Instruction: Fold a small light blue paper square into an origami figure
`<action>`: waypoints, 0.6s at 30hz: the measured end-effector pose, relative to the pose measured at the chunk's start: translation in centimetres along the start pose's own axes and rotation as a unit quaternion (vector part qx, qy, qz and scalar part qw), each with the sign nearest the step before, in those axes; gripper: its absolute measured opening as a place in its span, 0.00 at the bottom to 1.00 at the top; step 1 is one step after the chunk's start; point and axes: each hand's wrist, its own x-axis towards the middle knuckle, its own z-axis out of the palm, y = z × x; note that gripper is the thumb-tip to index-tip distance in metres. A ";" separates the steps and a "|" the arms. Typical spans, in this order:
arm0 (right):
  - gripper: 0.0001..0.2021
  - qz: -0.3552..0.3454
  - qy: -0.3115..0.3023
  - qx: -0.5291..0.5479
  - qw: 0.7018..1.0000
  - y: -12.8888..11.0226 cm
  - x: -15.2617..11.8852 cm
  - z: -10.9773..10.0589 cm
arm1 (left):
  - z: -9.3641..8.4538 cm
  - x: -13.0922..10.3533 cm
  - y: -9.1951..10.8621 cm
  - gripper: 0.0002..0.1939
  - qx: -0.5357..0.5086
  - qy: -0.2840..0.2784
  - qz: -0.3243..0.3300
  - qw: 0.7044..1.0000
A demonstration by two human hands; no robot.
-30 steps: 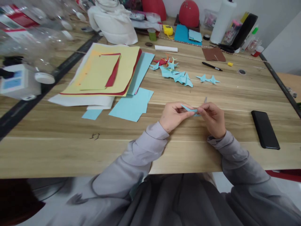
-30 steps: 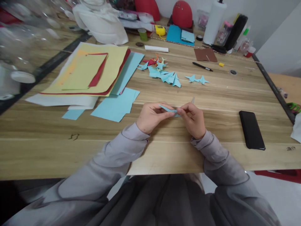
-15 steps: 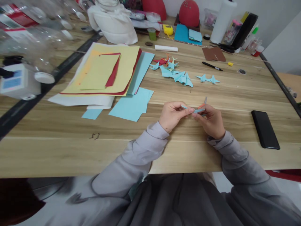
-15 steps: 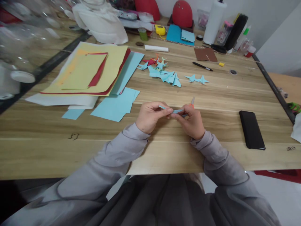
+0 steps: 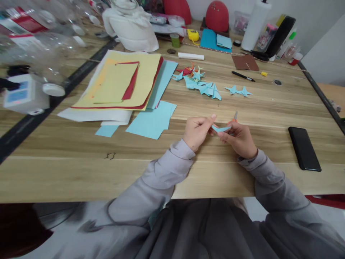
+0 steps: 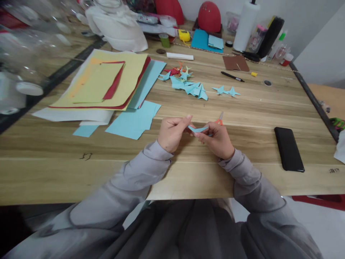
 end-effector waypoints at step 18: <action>0.18 0.048 -0.005 0.065 0.997 0.2 0.0 -0.2 | -0.3 0.2 -0.1 0.16 -0.083 -0.004 -0.013 0.996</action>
